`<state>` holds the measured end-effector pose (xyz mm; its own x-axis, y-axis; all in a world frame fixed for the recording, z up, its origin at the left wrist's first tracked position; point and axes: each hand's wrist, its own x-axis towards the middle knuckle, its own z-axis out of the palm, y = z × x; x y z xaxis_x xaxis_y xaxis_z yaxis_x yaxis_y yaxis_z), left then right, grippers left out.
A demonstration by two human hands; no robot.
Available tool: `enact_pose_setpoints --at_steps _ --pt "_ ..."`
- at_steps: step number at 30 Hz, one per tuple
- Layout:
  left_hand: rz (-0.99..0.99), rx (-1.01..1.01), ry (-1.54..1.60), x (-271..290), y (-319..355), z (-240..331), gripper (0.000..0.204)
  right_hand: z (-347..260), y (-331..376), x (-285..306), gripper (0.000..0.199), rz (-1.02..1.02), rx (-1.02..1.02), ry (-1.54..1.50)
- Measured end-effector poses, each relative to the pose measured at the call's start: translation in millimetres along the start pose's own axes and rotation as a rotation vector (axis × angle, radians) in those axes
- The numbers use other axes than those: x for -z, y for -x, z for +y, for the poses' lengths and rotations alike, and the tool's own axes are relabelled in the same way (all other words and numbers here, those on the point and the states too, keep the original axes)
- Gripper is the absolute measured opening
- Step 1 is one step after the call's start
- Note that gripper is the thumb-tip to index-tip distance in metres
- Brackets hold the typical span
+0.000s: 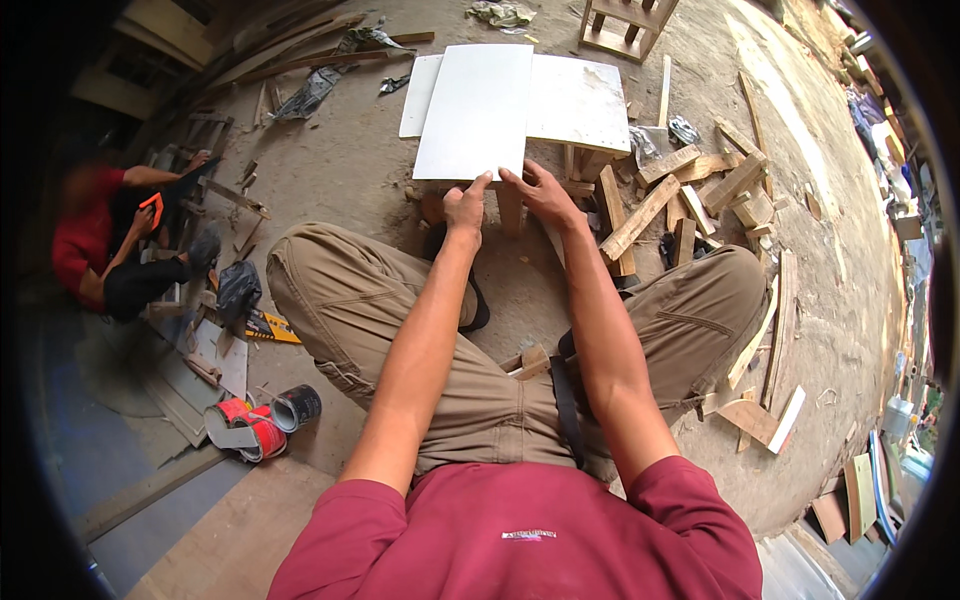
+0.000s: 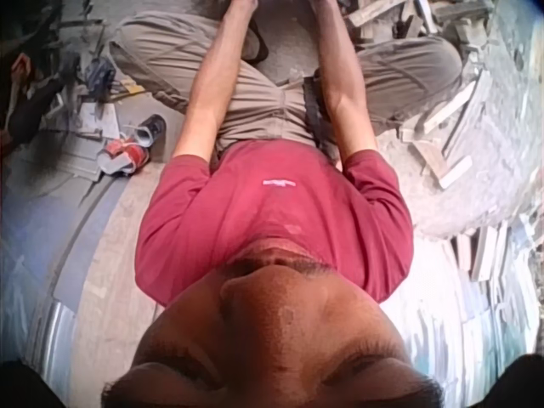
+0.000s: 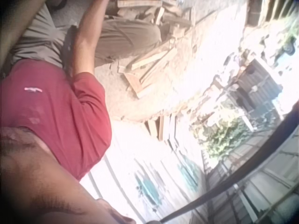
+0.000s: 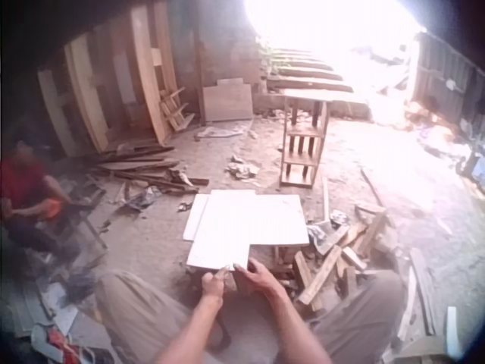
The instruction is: The person sits on the ground and handles white rectangular boards and small wooden blocks. They repeatedly pick up, align, and place the boards and blocks together, appearing to assemble or test-fit components.
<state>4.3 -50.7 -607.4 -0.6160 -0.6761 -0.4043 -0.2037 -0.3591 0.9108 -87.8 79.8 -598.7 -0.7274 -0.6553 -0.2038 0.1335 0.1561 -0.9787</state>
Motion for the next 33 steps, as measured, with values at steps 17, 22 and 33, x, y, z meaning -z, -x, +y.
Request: enact_pose_setpoints --at_steps 17,22,33 --pt "-0.029 0.096 -0.030 21.5 24.2 5.9 0.032 13.6 27.9 -26.1 0.061 0.031 0.034 -0.189" --pt "-0.031 0.067 -0.023 11.8 25.0 9.4 0.029 48.7 15.9 -20.4 0.071 0.148 0.021 -0.075" --pt "-0.104 0.058 -0.074 32.1 7.7 6.6 0.029 53.8 17.1 -19.0 0.063 0.004 0.225 0.057"
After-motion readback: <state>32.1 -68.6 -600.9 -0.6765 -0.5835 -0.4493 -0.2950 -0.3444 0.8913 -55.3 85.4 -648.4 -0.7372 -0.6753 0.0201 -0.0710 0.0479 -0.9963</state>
